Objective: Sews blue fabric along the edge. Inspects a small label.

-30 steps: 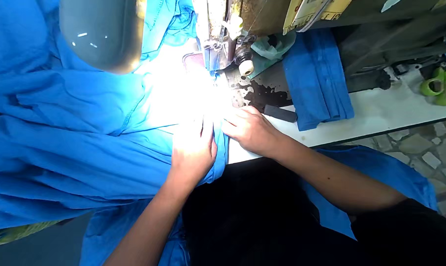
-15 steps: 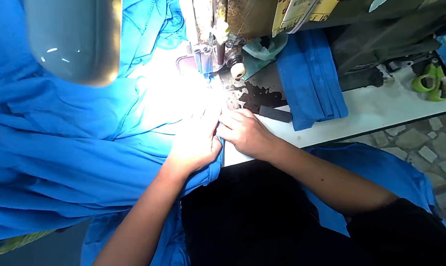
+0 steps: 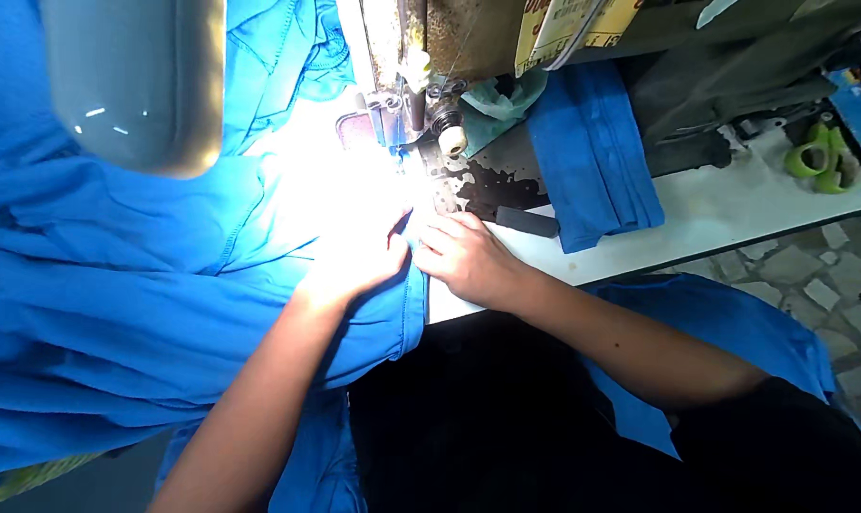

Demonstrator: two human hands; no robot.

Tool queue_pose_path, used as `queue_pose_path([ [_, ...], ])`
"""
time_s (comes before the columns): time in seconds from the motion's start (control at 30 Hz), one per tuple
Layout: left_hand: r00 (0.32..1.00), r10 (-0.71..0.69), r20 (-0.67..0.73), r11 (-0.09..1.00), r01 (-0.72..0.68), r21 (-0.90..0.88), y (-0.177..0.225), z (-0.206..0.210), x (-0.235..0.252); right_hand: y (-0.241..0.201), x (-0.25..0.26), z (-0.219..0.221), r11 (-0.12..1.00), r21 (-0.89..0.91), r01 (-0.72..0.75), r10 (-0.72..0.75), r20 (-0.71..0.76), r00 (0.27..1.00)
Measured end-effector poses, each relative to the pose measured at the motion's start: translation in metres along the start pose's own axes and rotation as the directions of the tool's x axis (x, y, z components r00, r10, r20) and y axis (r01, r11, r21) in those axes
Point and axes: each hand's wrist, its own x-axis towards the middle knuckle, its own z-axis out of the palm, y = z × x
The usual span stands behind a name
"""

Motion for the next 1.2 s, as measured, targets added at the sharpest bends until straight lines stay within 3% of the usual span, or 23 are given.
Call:
queue_pose_path([
  [0.13, 0.995, 0.079, -0.060, 0.997, -0.079, 0.006, -0.008, 0.012, -0.008, 0.008, 0.003, -0.002, 0.997, 0.080, -0.011, 0.011, 0.003, 1.000],
  [0.23, 0.991, 0.109, -0.083, 0.994, -0.107, 0.029, -0.009, 0.015, -0.006, 0.024, 0.023, -0.007, 0.981, 0.127, -0.150, 0.149, 0.010, 0.989],
  [0.33, 0.992, 0.100, -0.074, 0.995, -0.098, 0.030, -0.009, 0.016, -0.004, 0.032, 0.044, -0.014, 0.950, 0.013, -0.313, 0.302, 0.233, 0.925],
  [0.53, 0.997, 0.049, -0.063, 0.998, -0.047, 0.033, -0.007, 0.014, 0.011, 0.047, 0.060, -0.013, 0.888, -0.093, -0.451, 0.453, 0.350, 0.820],
  [1.0, 0.990, -0.038, -0.135, 0.994, 0.051, 0.093, -0.007, 0.019, 0.018, 0.070, 0.063, 0.004, 0.907, -0.125, -0.403, 0.420, 0.356, 0.835],
  [1.2, 0.991, -0.023, -0.134, 0.995, 0.035, 0.089, -0.007, 0.018, 0.017, 0.053, 0.069, -0.003, 0.867, -0.196, -0.457, 0.497, 0.397, 0.772],
])
